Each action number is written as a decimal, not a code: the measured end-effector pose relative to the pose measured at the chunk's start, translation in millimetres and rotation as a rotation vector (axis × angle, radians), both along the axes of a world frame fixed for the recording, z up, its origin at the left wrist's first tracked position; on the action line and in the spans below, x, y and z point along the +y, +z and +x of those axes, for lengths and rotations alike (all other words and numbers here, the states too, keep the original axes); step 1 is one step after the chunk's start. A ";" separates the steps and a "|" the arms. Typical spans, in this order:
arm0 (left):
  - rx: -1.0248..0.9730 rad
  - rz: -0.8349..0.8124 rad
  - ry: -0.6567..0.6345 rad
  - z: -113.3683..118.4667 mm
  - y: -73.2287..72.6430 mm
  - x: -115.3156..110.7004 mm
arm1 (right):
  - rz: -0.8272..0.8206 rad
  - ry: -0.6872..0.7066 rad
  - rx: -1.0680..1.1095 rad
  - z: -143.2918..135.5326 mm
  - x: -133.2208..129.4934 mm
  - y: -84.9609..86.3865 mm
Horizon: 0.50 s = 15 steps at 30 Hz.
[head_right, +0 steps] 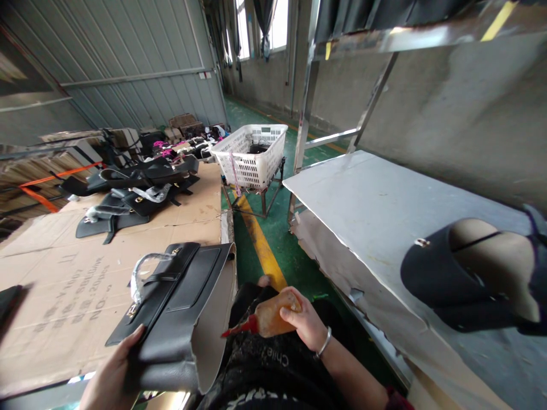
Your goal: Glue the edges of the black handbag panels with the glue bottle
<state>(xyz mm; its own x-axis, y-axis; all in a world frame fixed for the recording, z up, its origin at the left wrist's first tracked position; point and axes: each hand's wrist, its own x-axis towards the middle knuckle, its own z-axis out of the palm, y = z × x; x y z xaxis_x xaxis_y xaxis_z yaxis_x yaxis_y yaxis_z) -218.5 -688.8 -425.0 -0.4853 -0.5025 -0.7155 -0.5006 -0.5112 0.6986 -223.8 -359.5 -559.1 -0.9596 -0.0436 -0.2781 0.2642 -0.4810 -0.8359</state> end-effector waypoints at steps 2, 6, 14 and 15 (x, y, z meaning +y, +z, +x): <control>0.004 -0.001 -0.004 -0.3 1.1 2.1 | -0.012 0.038 0.012 4.6 -0.1 1.6; 0.008 -0.004 0.027 -2.5 3.4 6.0 | -0.007 0.088 0.060 8.2 0.6 3.4; 0.042 -0.019 0.029 -1.6 1.9 7.1 | 0.093 -0.007 0.043 0.9 8.2 -7.3; 0.044 -0.011 0.022 -1.4 1.6 7.5 | 0.105 -0.052 0.033 -1.1 8.5 -7.8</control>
